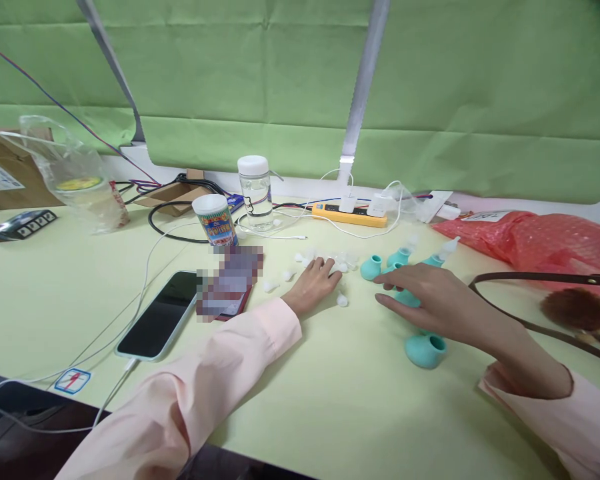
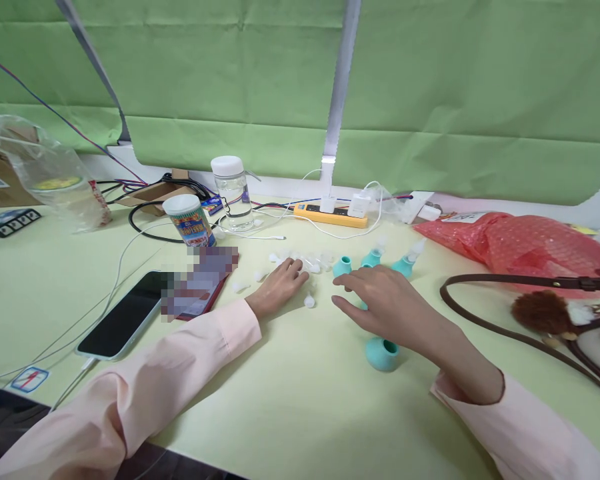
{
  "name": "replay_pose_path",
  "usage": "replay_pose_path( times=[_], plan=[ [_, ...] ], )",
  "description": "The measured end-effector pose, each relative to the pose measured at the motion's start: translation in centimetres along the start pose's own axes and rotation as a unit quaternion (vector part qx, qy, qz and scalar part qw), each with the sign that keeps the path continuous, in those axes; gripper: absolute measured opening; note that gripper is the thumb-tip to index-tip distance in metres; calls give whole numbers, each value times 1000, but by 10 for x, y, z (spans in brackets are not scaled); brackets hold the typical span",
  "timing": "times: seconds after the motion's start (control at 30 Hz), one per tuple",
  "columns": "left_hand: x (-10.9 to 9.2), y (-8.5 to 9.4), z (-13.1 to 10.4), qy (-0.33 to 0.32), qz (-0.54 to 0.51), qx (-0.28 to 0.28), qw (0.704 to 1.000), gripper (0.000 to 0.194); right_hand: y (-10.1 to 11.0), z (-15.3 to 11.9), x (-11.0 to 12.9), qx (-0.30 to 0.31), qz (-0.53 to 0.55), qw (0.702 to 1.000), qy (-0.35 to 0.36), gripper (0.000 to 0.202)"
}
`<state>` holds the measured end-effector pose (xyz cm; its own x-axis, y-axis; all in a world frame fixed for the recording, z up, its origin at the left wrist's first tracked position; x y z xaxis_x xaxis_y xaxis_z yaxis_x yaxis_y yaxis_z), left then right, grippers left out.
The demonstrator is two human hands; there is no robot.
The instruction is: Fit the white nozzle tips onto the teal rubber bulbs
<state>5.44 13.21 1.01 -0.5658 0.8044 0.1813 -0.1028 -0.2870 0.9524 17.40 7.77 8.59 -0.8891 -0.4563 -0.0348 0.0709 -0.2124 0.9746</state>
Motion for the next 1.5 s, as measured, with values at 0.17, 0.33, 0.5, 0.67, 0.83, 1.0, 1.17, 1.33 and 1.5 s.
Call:
replay_pose_path(
  times=[0.17,0.33,0.5,0.67,0.83,1.0,1.17,1.33,1.5],
  plan=[
    [-3,1,-1,-27,18,-1,999,16,1,0,1,-15,-4,1000,6,31],
    [-4,5,-2,-39,26,-21,999,19,1,0,1,-23,-4,1000,7,30],
    [-4,10,-3,-55,19,-61,996,25,2,-1,2,-44,-1,999,20,27],
    [-5,29,-8,-55,-15,-132,990,26,5,-2,5,-92,14,995,22,25],
    [-23,55,-25,-6,-96,-253,963,25,10,-10,19,-164,70,984,-1,35],
    [-37,72,-49,47,-333,-401,852,21,2,-22,53,-155,59,985,48,32],
    [-41,73,-58,81,-426,-404,806,22,-10,-27,66,-165,64,982,57,20],
    [-36,68,-60,120,-496,-383,770,19,-22,-27,63,-183,126,974,38,17],
    [-12,52,-62,212,-565,-391,695,9,-37,-32,64,-95,347,933,-26,23]
  ],
)
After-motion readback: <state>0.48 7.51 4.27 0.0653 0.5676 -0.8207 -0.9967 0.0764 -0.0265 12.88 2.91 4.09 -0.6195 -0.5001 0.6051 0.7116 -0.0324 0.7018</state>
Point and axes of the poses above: each hand's wrist, its own z-axis towards the middle knuckle, its own y-axis out of the back of the hand, x = y × z, the point moved 6 cm from there along z, towards the middle knuckle, and after that the axes turned 11 degrees about -y, right-handed, at the moved point
